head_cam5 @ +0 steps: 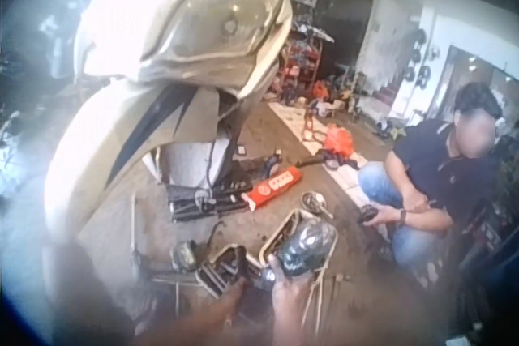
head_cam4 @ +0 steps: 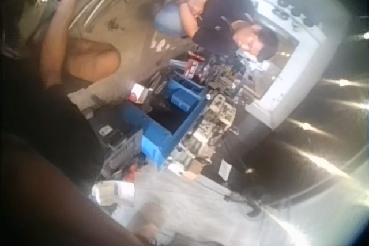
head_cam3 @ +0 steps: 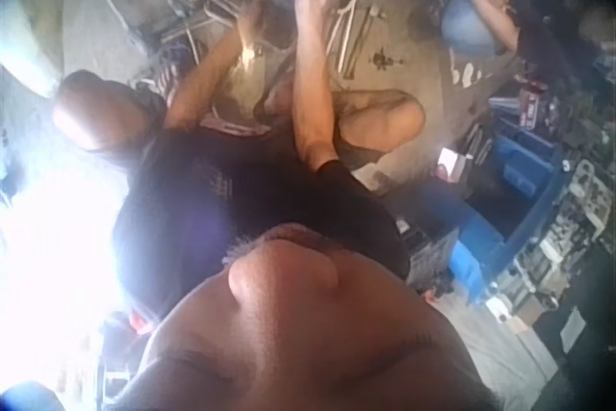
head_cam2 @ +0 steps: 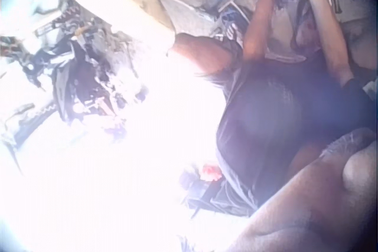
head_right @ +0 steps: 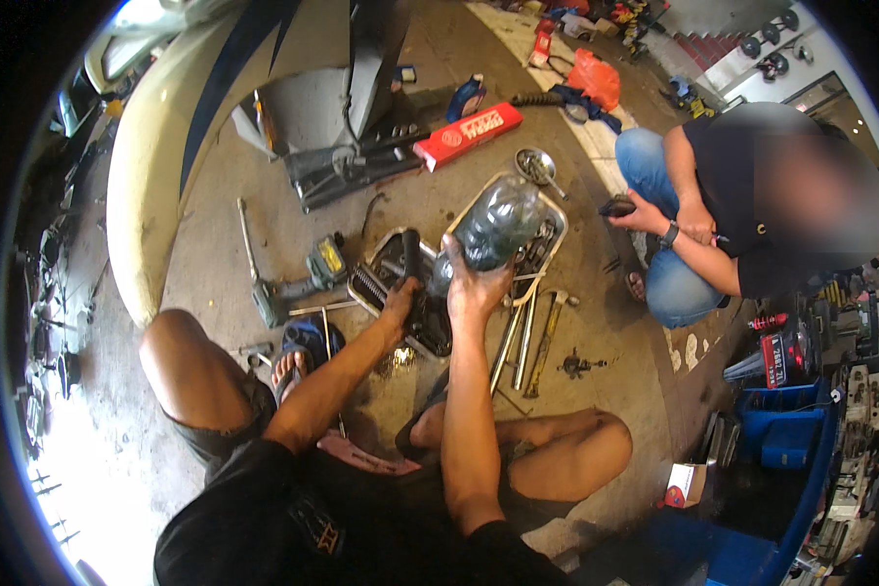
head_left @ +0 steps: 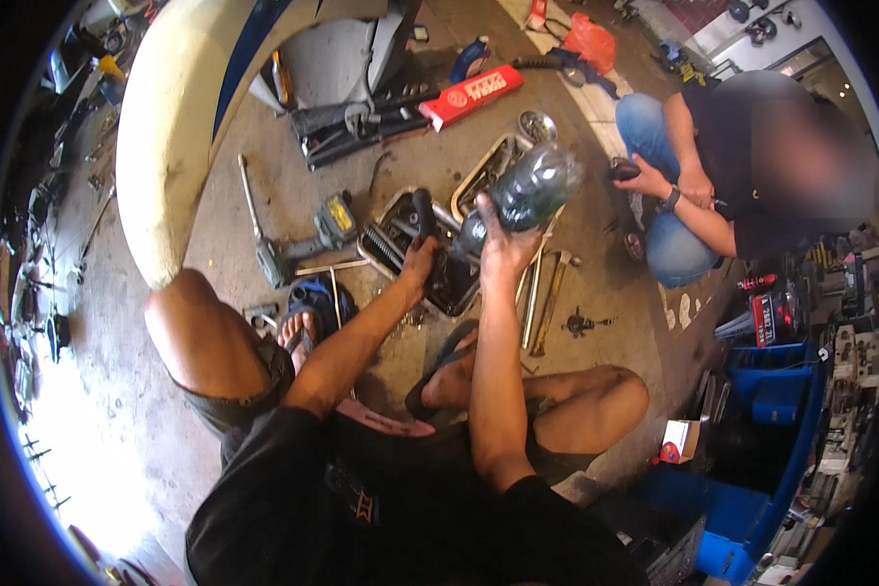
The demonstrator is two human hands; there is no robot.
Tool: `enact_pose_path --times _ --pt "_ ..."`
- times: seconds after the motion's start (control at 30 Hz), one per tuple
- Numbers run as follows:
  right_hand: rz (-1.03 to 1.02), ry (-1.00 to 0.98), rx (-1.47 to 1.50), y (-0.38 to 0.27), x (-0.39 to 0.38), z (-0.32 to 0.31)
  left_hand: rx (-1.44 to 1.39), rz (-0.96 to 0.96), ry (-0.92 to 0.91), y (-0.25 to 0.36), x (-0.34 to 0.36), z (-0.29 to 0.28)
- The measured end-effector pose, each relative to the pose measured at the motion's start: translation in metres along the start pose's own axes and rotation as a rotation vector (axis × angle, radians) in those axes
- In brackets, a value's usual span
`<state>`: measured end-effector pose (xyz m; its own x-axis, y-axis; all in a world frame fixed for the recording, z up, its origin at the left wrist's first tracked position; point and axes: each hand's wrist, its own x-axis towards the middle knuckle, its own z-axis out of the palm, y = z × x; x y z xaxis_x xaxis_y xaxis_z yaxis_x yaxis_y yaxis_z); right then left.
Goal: The person cleans and handles metal engine components from a tray while sitting on the floor, using a brush and a liquid from a plastic bottle.
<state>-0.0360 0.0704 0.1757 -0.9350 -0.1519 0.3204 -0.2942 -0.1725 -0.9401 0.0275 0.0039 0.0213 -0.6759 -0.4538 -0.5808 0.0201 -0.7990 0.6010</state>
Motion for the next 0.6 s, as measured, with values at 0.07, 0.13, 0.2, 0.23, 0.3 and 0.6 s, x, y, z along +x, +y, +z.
enact_pose_path --times 0.07,0.13,0.2,0.23,0.3,0.6 --pt "0.086 0.014 -0.024 -0.01 -0.002 0.002 -0.034 0.001 0.021 -0.005 0.005 -0.003" --pt "0.073 0.023 -0.086 -0.013 -0.002 0.003 -0.147 -0.055 -0.051 -0.011 0.021 -0.014" --pt "0.063 -0.022 -0.059 -0.017 -0.002 0.006 -0.215 -0.151 -0.12 -0.008 0.03 -0.017" --pt "0.04 -0.007 -0.112 -0.017 0.001 0.003 -0.211 -0.214 -0.13 -0.009 0.024 -0.013" --pt "0.078 0.001 -0.128 -0.012 0.002 -0.002 -0.183 -0.214 -0.216 -0.001 0.007 0.003" --pt "-0.04 -0.012 -0.006 -0.015 0.006 0.001 -0.39 -0.044 -0.261 -0.003 0.013 0.008"
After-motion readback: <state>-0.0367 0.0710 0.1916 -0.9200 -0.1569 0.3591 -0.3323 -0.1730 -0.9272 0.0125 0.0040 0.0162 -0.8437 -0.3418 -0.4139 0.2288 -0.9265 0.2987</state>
